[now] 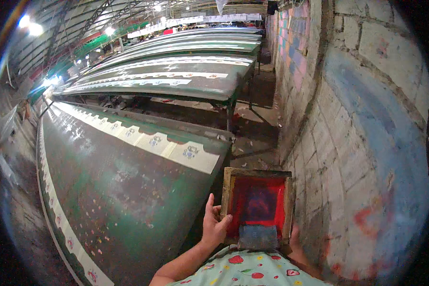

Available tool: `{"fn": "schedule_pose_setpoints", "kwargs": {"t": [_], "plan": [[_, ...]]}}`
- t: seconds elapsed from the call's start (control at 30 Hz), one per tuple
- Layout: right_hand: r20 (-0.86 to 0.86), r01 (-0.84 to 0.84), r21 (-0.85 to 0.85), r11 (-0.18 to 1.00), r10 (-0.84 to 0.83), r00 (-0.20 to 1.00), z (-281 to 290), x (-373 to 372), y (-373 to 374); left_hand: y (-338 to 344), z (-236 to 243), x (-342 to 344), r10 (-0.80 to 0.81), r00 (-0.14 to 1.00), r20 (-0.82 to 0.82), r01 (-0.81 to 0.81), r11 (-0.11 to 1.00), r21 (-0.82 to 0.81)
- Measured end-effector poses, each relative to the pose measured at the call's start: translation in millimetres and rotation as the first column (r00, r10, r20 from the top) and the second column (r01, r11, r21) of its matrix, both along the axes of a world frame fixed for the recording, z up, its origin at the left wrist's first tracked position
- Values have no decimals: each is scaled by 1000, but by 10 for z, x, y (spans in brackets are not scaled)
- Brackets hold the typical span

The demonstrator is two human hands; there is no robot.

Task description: The person holds a wooden frame containing a red-backed print and repeatedly rubs its surface with a small rectangular tool. The person moves the frame along a green conveyor belt and continues the rubbing motion throughout the clip.

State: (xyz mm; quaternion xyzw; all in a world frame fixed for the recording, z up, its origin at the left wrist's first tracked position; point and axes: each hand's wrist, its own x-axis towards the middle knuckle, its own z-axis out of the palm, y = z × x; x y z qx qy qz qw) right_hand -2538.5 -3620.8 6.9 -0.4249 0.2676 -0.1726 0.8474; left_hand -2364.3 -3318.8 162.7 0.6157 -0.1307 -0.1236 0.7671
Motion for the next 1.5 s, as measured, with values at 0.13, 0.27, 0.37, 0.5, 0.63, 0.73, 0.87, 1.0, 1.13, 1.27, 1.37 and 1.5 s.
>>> {"fn": "schedule_pose_setpoints", "kwargs": {"t": [0.13, 0.27, 0.37, 0.5, 0.63, 0.73, 0.87, 1.0, 1.13, 1.27, 1.37, 1.5], "plan": [[30, -56, -227, 972, 64, 997, 162, 899, -708, -513, 107, 626, 56, 997, 48, -55, 998, -20], [-11, -129, -115, 985, 129, 992, 447, 1809, -1113, -920, 76, 1052, 191, 981, -13, -191, 981, -21], [-24, -197, -27, 980, 196, 980, 514, 2286, -1489, -1225, -22, 1482, 260, 964, -61, -264, 962, -72], [71, -353, -64, 933, 357, 931, 389, 3205, -1993, -1583, -140, 2171, 283, 954, -98, -294, 947, -128], [127, -354, 38, 935, 346, 929, 674, 4189, -2385, -2094, -141, 2974, 351, 934, -65, -357, 926, -124], [-3, -250, -10, 968, 250, 968, 944, 4700, -2725, -2497, -73, 3483, 345, 935, -79, -353, 926, -132], [-63, -300, -50, 952, 297, 953, 891, 5117, -3321, -2934, 60, 4071, 271, 959, -79, -282, 938, -204], [-27, -292, 95, 952, 296, 955, 500, 5742, -3694, -3134, 183, 4504, 298, 954, -34, -299, 939, -167], [9, -381, -104, 919, 383, 924, 614, 6329, -3755, -3344, 162, 4732, 444, 893, -77, -451, 877, -165], [33, -511, -46, 858, 513, 858, 1065, 7258, -3546, -3617, 146, 4826, 667, 744, -39, -667, 745, 19], [164, -773, -110, 625, 779, 606, 1366, 7961, -3539, -3833, 182, 4862, 832, 555, -5, -816, 546, 192], [141, -872, -189, 451, 891, 431, 1371, 8527, -3321, -4079, 173, 4769, 959, 285, 2, -946, 281, 160]]}}
